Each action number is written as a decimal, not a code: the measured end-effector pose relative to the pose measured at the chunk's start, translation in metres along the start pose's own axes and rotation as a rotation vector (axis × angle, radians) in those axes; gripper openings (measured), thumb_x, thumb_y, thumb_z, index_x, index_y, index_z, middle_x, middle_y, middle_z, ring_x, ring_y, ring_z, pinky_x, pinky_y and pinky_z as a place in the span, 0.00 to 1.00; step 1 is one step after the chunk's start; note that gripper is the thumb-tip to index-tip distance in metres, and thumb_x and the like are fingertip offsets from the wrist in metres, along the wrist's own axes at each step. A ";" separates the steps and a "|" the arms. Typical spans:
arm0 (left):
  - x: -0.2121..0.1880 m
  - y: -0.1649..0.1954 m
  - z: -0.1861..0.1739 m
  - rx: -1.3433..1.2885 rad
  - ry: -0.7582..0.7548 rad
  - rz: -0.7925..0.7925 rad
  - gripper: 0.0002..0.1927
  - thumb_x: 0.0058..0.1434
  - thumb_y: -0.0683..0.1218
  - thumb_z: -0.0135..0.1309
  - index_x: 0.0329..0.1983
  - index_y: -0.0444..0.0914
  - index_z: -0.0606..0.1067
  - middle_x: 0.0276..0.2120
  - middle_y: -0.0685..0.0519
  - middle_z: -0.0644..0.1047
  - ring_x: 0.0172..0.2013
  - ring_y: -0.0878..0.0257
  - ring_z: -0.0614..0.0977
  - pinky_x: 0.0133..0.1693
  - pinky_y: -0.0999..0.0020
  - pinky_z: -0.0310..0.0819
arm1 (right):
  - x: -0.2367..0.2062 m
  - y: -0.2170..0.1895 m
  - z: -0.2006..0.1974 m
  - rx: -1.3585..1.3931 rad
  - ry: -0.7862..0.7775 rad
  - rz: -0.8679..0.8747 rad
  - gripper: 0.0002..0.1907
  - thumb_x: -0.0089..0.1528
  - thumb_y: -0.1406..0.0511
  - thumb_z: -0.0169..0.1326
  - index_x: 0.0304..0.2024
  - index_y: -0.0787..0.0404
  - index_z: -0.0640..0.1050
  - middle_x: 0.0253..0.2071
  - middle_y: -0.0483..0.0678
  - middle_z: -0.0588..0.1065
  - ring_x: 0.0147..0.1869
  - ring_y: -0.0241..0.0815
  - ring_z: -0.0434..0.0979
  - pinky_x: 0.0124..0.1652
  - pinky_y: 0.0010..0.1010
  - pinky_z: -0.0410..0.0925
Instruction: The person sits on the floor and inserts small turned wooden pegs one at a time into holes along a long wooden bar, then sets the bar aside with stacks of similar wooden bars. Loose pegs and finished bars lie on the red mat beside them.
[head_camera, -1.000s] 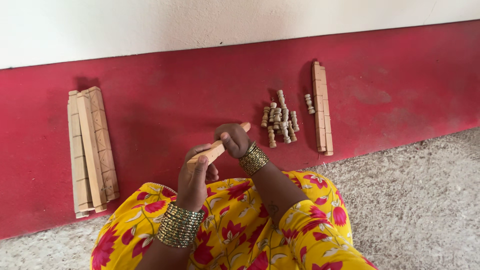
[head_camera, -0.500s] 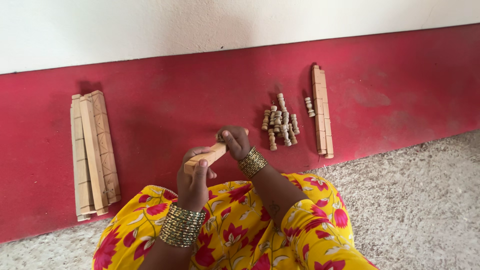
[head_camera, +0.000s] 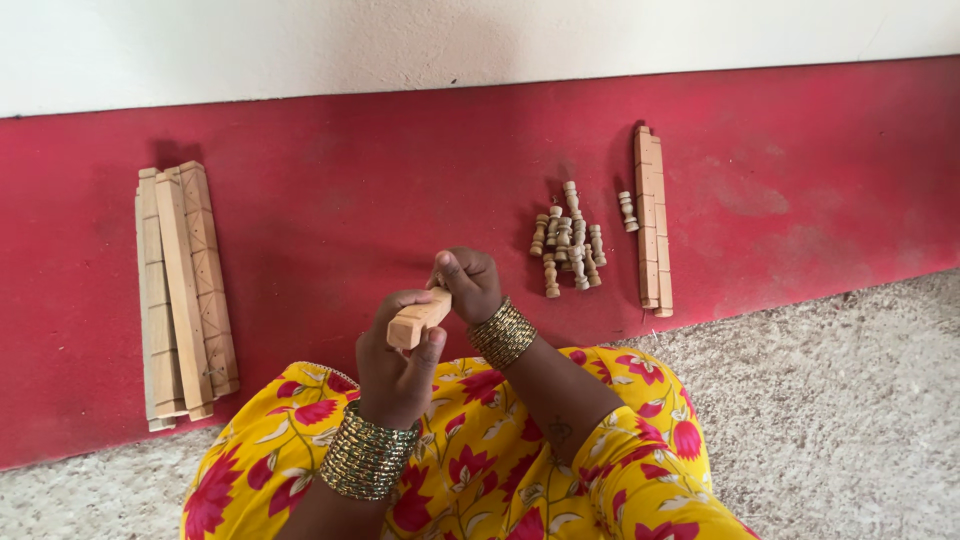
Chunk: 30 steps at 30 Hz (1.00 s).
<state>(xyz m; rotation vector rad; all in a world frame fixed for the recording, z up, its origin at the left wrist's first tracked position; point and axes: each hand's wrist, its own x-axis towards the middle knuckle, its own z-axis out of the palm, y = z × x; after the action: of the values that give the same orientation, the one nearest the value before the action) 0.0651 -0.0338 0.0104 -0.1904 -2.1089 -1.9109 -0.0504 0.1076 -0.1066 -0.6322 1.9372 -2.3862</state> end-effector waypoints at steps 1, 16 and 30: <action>0.000 0.001 0.000 0.006 -0.001 -0.021 0.21 0.69 0.57 0.54 0.55 0.38 0.72 0.37 0.51 0.81 0.34 0.68 0.82 0.36 0.73 0.75 | 0.001 0.003 -0.001 0.029 0.035 0.037 0.25 0.73 0.57 0.50 0.22 0.61 0.72 0.22 0.44 0.73 0.25 0.31 0.71 0.27 0.25 0.65; 0.004 -0.009 0.001 0.001 0.000 -0.037 0.23 0.69 0.59 0.50 0.55 0.37 0.73 0.33 0.52 0.80 0.29 0.69 0.80 0.31 0.73 0.74 | 0.031 -0.023 -0.010 0.523 0.734 0.567 0.27 0.68 0.45 0.46 0.21 0.51 0.63 0.14 0.37 0.60 0.13 0.30 0.58 0.14 0.26 0.56; 0.005 -0.010 0.000 -0.063 0.047 -0.070 0.26 0.69 0.62 0.49 0.56 0.36 0.72 0.35 0.50 0.79 0.30 0.66 0.82 0.34 0.71 0.77 | 0.040 -0.015 -0.057 0.977 0.516 0.566 0.23 0.70 0.50 0.49 0.21 0.48 0.68 0.16 0.34 0.66 0.15 0.27 0.61 0.14 0.21 0.51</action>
<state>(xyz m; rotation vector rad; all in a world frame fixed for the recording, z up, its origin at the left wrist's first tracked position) 0.0571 -0.0351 0.0022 -0.0850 -2.0526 -2.0025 -0.1014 0.1545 -0.0895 0.5308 0.5988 -2.7335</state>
